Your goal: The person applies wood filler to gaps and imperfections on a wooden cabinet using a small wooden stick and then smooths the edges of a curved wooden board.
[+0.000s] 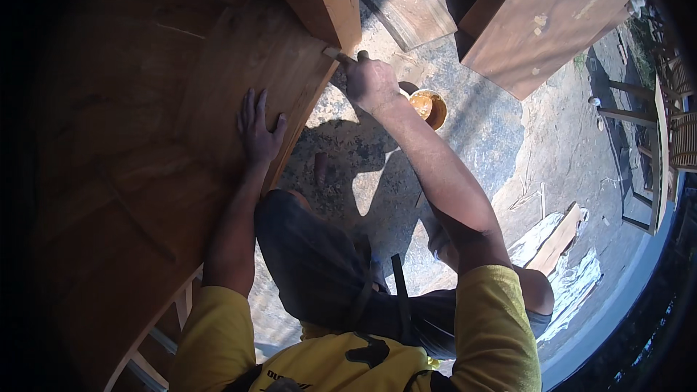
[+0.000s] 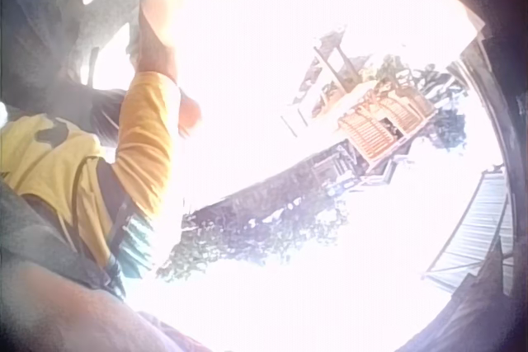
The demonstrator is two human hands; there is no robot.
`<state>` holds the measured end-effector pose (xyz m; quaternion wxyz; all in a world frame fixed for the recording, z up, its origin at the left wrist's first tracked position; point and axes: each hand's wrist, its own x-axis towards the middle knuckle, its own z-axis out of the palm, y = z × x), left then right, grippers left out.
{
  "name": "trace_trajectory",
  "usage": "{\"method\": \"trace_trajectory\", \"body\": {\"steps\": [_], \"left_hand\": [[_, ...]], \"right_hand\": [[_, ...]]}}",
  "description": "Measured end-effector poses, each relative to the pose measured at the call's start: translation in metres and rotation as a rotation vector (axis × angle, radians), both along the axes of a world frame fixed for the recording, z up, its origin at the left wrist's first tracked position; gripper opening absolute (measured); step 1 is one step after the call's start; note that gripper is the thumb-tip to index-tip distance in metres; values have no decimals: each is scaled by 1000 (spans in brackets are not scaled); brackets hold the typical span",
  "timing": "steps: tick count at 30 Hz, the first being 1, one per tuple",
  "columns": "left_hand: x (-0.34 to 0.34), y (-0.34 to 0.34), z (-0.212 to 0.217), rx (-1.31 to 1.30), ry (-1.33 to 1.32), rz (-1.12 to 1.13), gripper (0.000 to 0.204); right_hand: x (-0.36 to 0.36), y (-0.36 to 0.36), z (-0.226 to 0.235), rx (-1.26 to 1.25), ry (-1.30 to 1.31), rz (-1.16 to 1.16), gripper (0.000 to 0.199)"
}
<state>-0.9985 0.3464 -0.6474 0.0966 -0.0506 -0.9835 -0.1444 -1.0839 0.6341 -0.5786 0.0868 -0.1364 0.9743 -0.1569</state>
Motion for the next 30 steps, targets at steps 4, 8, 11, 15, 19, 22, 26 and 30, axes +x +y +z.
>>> {"method": "trace_trajectory", "body": {"steps": [4, 8, 11, 15, 19, 22, 26, 30], "left_hand": [[0, -2, -1, 0, 0, -6, 71], [2, -7, 0, -8, 11, -6, 72], [1, -7, -1, -5, 13, -5, 72], [3, -2, -1, -2, -8, -9, 72], [-1, -1, -4, 27, -8, -28, 72], [4, -5, -4, -32, 32, -1, 70], [0, -3, -1, -68, 47, 6, 70], [-1, 0, -8, -54, 65, 18, 70]], "right_hand": [[-16, -9, 14, 143, -22, 32, 40], [-20, -5, 20, 297, -152, 120, 40], [-8, -14, 24, 156, -19, 52, 36], [-16, -9, 31, 167, -147, 47, 26], [-5, 39, 54, 122, -265, -32, 22], [10, 93, 80, 339, -278, 106, 24], [39, 150, 83, 256, -243, -34, 17], [58, 142, 27, 425, -225, -35, 19]]}}
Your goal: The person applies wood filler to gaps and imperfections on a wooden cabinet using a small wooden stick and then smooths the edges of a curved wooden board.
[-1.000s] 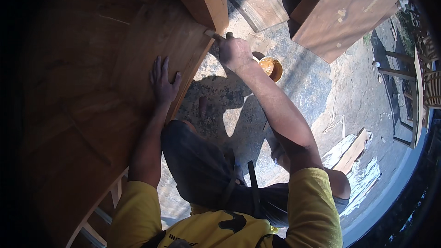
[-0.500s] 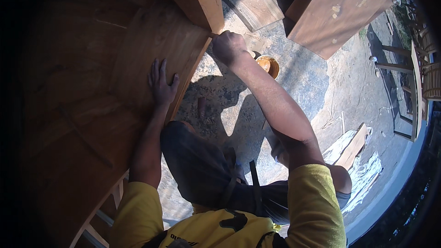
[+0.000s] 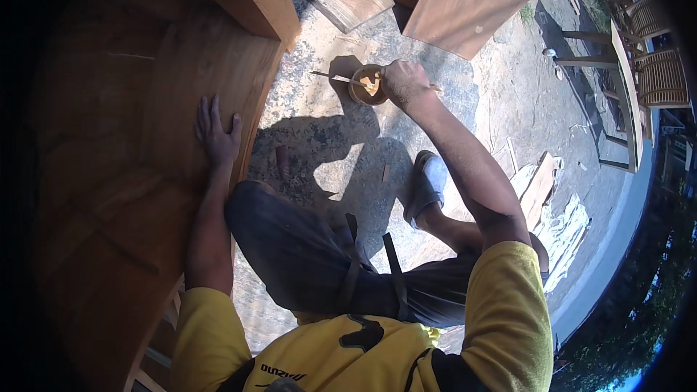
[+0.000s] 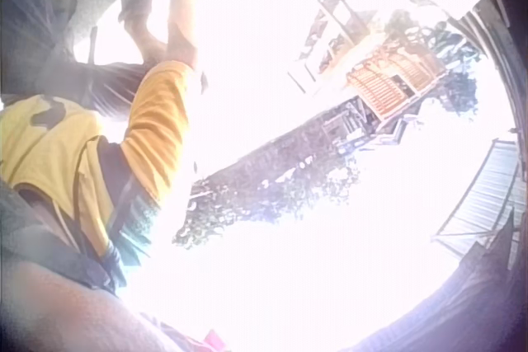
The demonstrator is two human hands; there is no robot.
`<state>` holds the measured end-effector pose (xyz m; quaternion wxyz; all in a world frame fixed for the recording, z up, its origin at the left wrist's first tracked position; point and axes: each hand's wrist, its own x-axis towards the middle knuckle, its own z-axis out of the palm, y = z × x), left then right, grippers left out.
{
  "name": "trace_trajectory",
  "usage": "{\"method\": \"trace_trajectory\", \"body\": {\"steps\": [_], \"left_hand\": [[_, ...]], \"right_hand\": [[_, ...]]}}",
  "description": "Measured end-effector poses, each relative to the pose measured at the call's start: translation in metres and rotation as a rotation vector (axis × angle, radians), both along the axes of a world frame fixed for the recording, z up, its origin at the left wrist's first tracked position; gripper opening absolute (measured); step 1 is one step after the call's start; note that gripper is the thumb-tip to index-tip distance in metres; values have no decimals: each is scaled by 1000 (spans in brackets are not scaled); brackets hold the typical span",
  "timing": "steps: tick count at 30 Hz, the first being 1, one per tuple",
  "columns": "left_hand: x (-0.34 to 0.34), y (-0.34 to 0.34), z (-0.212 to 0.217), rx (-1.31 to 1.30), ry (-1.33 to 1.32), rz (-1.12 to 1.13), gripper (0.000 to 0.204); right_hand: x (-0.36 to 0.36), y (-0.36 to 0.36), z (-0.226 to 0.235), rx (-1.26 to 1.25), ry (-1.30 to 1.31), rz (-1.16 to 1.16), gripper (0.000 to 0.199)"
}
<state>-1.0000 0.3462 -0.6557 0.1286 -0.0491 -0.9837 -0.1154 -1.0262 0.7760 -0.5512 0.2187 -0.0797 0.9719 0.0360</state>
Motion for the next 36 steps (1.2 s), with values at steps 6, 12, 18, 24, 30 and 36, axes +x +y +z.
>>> {"method": "trace_trajectory", "body": {"steps": [6, 12, 18, 24, 30, 36], "left_hand": [[4, -3, 4, 16, -20, -5, 70], [4, -1, 6, 39, -3, -11, 69], [5, -6, 5, 35, -7, 2, 69], [8, -15, 6, 12, -13, 35, 71], [2, 0, 11, 70, -33, 17, 71], [3, -3, 13, 76, -15, 5, 72]], "right_hand": [[8, -7, -48, 5, -19, 31, 22], [7, -9, -54, -87, -53, -58, 21], [-5, 42, -19, -384, -250, -248, 26], [-5, 52, 27, -858, -480, -519, 36], [-14, -51, 20, -793, 174, -57, 46], [-45, -155, -36, -550, 311, -33, 48]]}}
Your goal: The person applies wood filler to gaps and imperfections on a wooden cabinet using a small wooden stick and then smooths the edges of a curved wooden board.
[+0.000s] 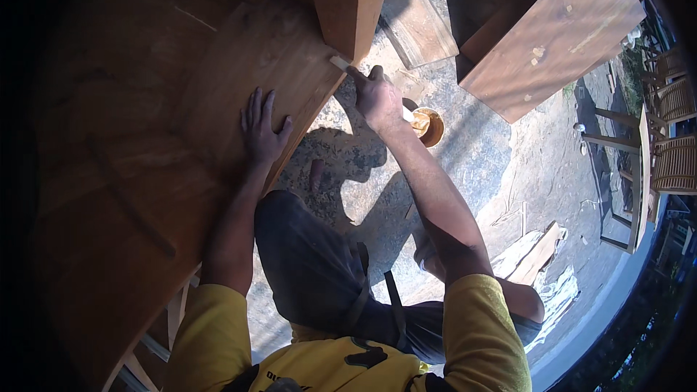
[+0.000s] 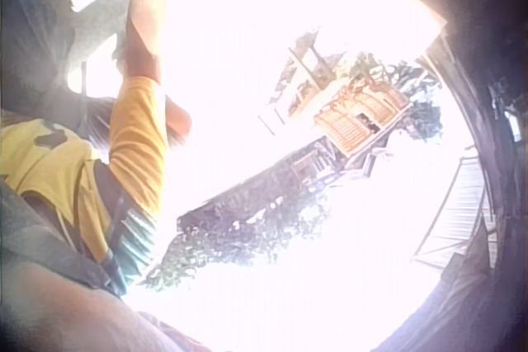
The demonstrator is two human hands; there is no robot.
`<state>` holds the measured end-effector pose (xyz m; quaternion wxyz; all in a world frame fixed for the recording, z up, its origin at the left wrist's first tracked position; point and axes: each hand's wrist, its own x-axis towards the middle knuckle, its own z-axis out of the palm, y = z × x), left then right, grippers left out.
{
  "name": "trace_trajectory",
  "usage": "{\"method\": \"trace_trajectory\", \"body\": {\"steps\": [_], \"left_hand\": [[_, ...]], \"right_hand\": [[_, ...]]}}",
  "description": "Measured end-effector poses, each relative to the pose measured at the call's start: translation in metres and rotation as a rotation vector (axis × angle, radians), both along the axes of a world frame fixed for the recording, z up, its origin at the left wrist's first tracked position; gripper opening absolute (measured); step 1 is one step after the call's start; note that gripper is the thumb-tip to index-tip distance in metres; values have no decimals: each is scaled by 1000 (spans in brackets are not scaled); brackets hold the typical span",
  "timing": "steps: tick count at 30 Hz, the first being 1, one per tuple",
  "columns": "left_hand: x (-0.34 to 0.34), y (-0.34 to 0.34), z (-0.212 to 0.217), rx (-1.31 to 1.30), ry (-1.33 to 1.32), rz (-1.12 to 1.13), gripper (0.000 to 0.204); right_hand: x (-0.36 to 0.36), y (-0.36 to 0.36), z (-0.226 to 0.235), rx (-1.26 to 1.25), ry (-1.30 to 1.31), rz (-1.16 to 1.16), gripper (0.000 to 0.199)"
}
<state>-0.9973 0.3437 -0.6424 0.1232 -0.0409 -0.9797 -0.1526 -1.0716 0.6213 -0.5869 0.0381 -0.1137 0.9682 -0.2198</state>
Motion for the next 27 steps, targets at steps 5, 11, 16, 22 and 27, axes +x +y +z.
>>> {"method": "trace_trajectory", "body": {"steps": [5, 11, 16, 22, 27], "left_hand": [[-3, 4, -1, 8, 6, -10, 72], [1, -4, 2, -2, -11, 7, 73], [-5, 5, -2, 10, -7, -12, 73], [0, -5, -3, -9, -33, -6, 74], [-3, 2, -5, 1, -20, -13, 73]], "right_hand": [[-20, -15, -18, 210, -57, -32, 54], [-8, -35, 19, 219, -185, -51, 49], [-28, -35, -6, 231, -52, -6, 44], [-16, -15, -13, 229, -106, 4, 54], [-12, 17, -24, 168, -69, 22, 61]]}}
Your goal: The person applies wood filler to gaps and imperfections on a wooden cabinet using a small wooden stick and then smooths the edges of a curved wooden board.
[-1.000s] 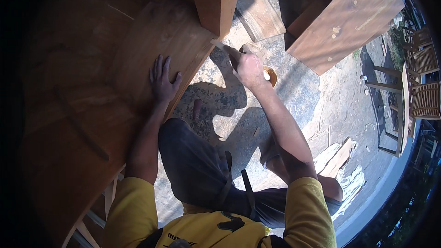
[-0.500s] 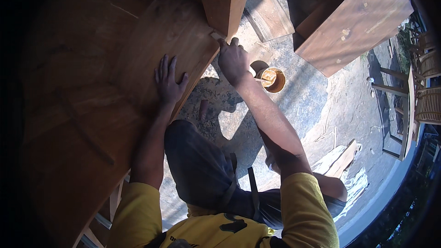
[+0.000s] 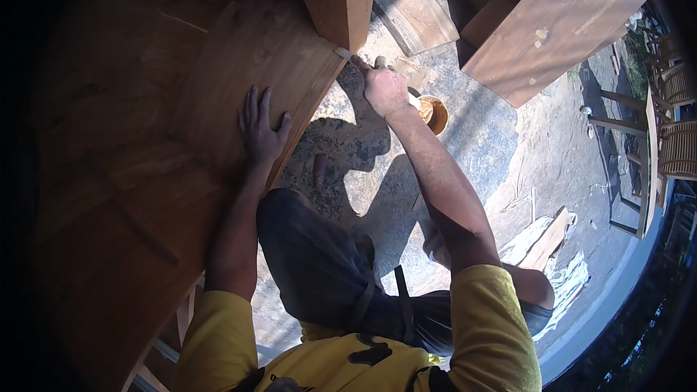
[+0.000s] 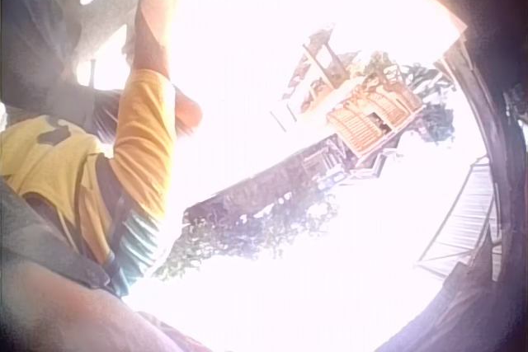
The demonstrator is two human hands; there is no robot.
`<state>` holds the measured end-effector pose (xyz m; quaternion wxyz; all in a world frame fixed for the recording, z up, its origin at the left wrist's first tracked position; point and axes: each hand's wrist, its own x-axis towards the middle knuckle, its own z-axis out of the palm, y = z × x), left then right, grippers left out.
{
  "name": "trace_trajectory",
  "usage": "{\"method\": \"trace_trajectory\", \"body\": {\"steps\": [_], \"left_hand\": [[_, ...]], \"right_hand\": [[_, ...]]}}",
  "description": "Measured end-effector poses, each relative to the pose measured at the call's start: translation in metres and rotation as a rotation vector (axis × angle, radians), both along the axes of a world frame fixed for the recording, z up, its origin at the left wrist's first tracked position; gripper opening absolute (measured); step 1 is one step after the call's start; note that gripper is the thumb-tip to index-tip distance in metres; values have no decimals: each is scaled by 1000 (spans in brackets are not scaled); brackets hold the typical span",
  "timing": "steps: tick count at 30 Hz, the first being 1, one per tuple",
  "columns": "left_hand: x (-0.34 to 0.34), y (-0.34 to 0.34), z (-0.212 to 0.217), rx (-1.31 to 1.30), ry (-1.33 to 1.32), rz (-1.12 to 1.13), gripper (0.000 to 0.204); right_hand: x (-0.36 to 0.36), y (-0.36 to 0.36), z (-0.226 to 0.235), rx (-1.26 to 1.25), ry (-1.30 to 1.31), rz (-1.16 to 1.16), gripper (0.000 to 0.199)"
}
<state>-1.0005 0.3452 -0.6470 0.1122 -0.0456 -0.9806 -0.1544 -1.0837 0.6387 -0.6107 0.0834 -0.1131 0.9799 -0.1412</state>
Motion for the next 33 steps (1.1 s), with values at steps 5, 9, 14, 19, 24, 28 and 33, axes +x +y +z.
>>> {"method": "trace_trajectory", "body": {"steps": [5, 9, 14, 19, 24, 28, 33], "left_hand": [[1, -1, 2, -8, 0, 8, 73], [5, -6, 2, -17, 5, 19, 73], [-1, 7, 3, -31, 0, 29, 74], [1, 0, 1, -17, -24, 22, 73], [3, -2, 6, -34, -37, 21, 72], [0, 4, 3, -35, -28, 20, 73], [2, 1, 2, -45, -16, 25, 73]], "right_hand": [[4, 6, 12, 54, -101, 0, 59], [15, -12, 40, 4, -61, 17, 47], [-13, -44, 23, 8, 49, 45, 57], [-24, -51, 28, 177, 7, 68, 37], [-4, -23, 34, 105, -37, 36, 50], [6, 6, 12, 20, 60, 13, 48], [13, 14, 20, 122, -106, 1, 22]]}}
